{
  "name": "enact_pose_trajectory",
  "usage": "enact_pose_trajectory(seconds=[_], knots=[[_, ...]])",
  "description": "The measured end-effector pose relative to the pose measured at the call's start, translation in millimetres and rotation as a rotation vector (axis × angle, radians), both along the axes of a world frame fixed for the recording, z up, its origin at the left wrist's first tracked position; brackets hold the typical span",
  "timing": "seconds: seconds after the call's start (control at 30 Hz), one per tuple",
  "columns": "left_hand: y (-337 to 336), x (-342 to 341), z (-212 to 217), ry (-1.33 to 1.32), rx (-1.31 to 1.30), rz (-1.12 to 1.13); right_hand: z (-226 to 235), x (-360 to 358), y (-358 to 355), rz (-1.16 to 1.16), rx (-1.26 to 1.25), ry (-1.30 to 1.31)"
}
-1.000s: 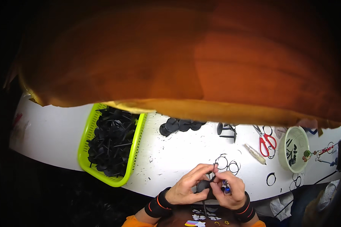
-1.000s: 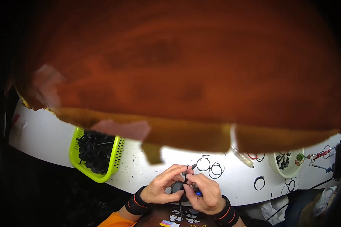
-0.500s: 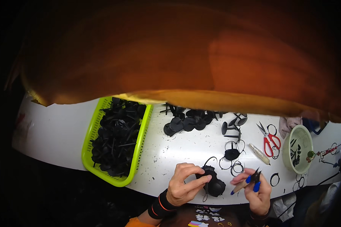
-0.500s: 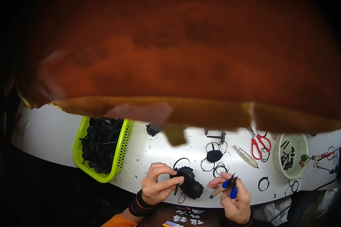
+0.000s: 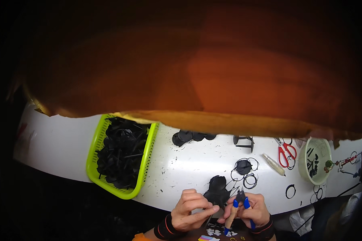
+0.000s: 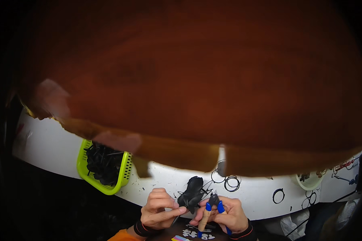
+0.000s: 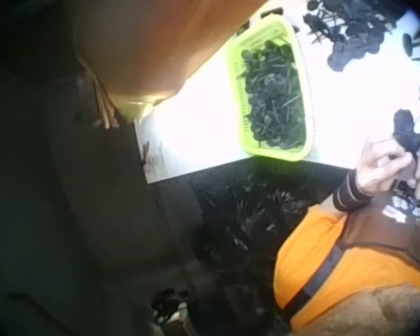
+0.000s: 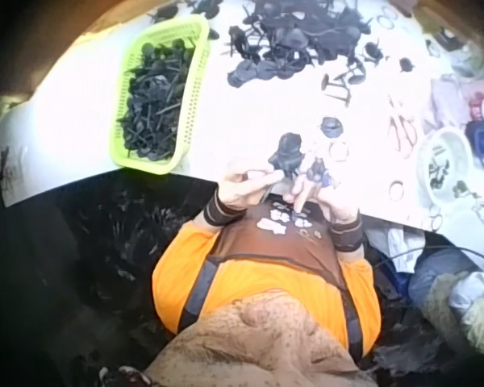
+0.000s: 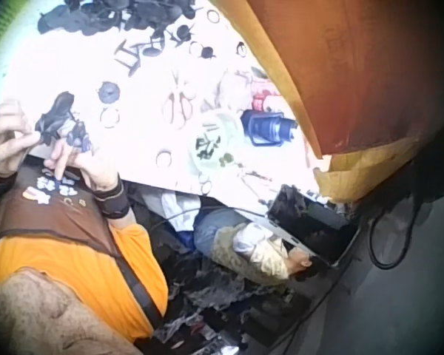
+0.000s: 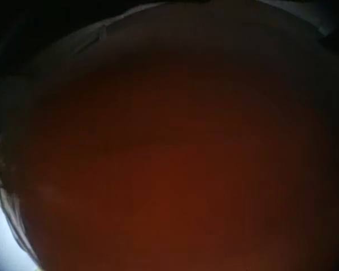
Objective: The person trims excess material from black plastic parts using pliers and scissors.
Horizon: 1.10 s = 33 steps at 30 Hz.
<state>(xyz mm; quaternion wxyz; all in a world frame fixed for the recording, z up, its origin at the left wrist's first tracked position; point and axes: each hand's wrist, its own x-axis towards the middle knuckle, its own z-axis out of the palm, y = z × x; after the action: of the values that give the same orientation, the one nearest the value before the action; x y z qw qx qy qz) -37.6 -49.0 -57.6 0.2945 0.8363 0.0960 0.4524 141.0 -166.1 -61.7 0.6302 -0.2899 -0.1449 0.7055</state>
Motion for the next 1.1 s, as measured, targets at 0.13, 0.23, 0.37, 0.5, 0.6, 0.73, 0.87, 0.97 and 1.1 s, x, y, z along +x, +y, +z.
enact_pose_trajectory(seconds=[0.13, 0.23, 0.37, 0.5, 0.6, 0.73, 0.87, 0.97, 1.1], knots=[[1, -5, -2, -0.049, -0.216, -0.025, -7, -2, -1, 0.032, 0.026, 0.042], [2, -3, 0, -0.055, -0.278, 0.055, 8, -7, 2, 0.063, 0.018, 0.078], [2, 3, 3, -0.020, -0.257, -0.005, 30, -16, -1, 0.184, -0.036, -0.098], [7, 7, 2, -0.030, -0.360, 0.095, 25, -9, -15, 0.273, 0.267, -0.238], [12, 13, 0, -0.033, -0.229, 0.133, 9, 3, -15, -0.145, -0.127, -1.403], [17, 21, -6, 0.000, -0.377, 0.008, -17, 16, -7, -0.422, 0.013, -1.899], [32, 25, -24, 0.090, -0.514, 0.027, -23, 32, 17, -0.558, -0.038, -1.745], [47, 32, -27, 0.073, -0.770, 0.020, -39, 51, 47, -0.598, 0.057, -1.938], [46, 39, -1, 0.254, -0.099, 0.326, -34, 52, 41, -0.483, 0.067, -1.679]])
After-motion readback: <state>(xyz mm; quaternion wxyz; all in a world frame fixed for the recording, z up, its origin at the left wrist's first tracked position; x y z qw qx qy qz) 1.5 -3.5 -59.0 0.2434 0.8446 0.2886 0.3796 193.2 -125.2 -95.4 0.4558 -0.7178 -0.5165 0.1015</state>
